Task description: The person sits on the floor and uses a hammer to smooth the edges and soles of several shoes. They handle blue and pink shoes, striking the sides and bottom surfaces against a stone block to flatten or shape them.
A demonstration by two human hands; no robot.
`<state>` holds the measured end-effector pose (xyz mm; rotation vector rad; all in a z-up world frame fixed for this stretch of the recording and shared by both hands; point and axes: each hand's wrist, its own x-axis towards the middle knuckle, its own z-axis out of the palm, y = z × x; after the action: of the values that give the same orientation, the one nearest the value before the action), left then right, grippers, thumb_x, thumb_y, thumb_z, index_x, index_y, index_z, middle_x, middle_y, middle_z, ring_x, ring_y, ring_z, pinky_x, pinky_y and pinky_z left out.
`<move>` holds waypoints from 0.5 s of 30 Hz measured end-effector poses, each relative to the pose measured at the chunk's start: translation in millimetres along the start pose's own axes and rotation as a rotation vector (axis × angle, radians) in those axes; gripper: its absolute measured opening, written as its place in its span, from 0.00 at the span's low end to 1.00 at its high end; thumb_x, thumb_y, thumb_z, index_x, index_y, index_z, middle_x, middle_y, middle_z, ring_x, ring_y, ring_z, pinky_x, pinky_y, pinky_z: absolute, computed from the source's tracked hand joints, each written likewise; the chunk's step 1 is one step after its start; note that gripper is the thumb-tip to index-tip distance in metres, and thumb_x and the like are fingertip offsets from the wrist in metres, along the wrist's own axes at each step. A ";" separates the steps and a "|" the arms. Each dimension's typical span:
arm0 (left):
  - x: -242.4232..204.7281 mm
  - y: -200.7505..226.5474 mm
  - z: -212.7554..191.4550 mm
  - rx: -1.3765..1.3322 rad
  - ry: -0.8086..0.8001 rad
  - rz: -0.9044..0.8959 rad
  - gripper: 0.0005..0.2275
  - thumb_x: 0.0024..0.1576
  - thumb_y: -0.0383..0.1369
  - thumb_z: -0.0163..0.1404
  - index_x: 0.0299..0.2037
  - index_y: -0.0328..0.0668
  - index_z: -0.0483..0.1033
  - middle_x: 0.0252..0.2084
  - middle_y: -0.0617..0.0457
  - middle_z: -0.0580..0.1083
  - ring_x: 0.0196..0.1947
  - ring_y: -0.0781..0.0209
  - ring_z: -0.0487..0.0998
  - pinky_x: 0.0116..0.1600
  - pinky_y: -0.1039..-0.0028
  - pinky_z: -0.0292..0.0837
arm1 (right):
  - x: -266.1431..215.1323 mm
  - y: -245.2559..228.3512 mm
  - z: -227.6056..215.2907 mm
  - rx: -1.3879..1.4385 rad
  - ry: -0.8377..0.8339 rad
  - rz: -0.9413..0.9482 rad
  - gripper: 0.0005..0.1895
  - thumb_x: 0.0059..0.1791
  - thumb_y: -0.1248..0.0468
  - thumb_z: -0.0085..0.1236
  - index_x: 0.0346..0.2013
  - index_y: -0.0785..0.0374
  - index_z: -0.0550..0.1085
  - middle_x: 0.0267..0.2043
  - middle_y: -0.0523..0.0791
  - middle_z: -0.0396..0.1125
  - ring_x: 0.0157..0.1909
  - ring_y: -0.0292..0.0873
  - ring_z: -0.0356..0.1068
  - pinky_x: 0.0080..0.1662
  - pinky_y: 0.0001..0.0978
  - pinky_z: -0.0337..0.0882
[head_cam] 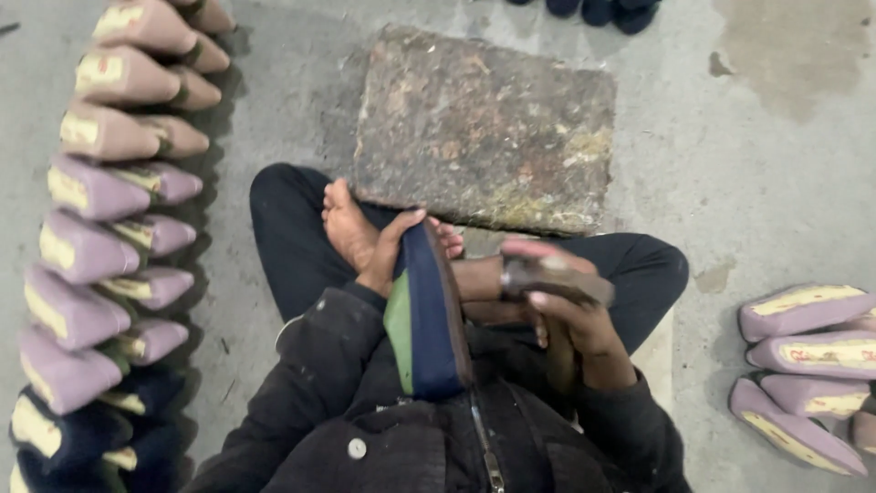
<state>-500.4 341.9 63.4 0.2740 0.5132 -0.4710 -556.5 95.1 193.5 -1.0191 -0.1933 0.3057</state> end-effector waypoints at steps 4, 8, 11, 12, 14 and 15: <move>2.0 7.6 11.3 0.345 0.114 -0.033 0.13 0.52 0.46 0.59 0.28 0.47 0.77 0.24 0.45 0.76 0.25 0.50 0.80 0.32 0.65 0.73 | 7.4 8.1 41.2 -0.121 0.033 0.277 0.22 0.45 0.72 0.56 0.53 0.80 0.73 0.14 0.54 0.63 0.06 0.50 0.66 0.04 0.38 0.67; 42.6 9.2 -17.3 0.587 0.201 0.046 0.17 0.47 0.45 0.63 0.24 0.37 0.77 0.20 0.40 0.75 0.20 0.51 0.79 0.24 0.66 0.74 | -4.2 -7.2 54.7 -0.290 0.051 0.488 0.20 0.47 0.74 0.56 0.53 0.78 0.75 0.15 0.54 0.62 0.06 0.51 0.66 0.05 0.39 0.65; 50.1 6.7 -18.3 0.569 0.200 0.072 0.16 0.46 0.45 0.61 0.20 0.39 0.77 0.15 0.42 0.73 0.14 0.54 0.77 0.18 0.71 0.73 | -14.1 -7.8 46.9 -0.465 0.005 0.496 0.23 0.46 0.72 0.58 0.56 0.77 0.74 0.16 0.54 0.64 0.08 0.51 0.70 0.07 0.36 0.68; 47.2 7.1 -14.4 0.566 0.199 0.062 0.16 0.46 0.45 0.61 0.20 0.39 0.77 0.15 0.42 0.73 0.14 0.54 0.77 0.18 0.71 0.73 | -14.5 -10.0 47.2 -0.466 0.013 0.502 0.23 0.46 0.72 0.58 0.56 0.77 0.74 0.16 0.54 0.64 0.08 0.51 0.70 0.07 0.36 0.68; 40.3 10.4 -7.0 0.523 0.197 0.066 0.15 0.45 0.42 0.62 0.18 0.40 0.75 0.14 0.43 0.71 0.12 0.54 0.77 0.16 0.71 0.71 | -14.2 -13.6 48.6 -0.578 -0.044 0.487 0.23 0.47 0.71 0.57 0.56 0.77 0.75 0.14 0.55 0.67 0.08 0.50 0.72 0.10 0.37 0.69; 38.2 9.3 -4.7 0.522 0.200 0.061 0.15 0.45 0.42 0.62 0.18 0.40 0.75 0.14 0.43 0.71 0.12 0.54 0.77 0.16 0.71 0.71 | -12.6 -15.7 51.4 -0.576 -0.041 0.493 0.23 0.47 0.71 0.57 0.56 0.77 0.75 0.14 0.55 0.67 0.08 0.50 0.72 0.10 0.37 0.69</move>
<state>-468.3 337.8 40.5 0.8414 0.5693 -0.5165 -581.2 124.6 233.1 -1.6321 -0.0614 0.7471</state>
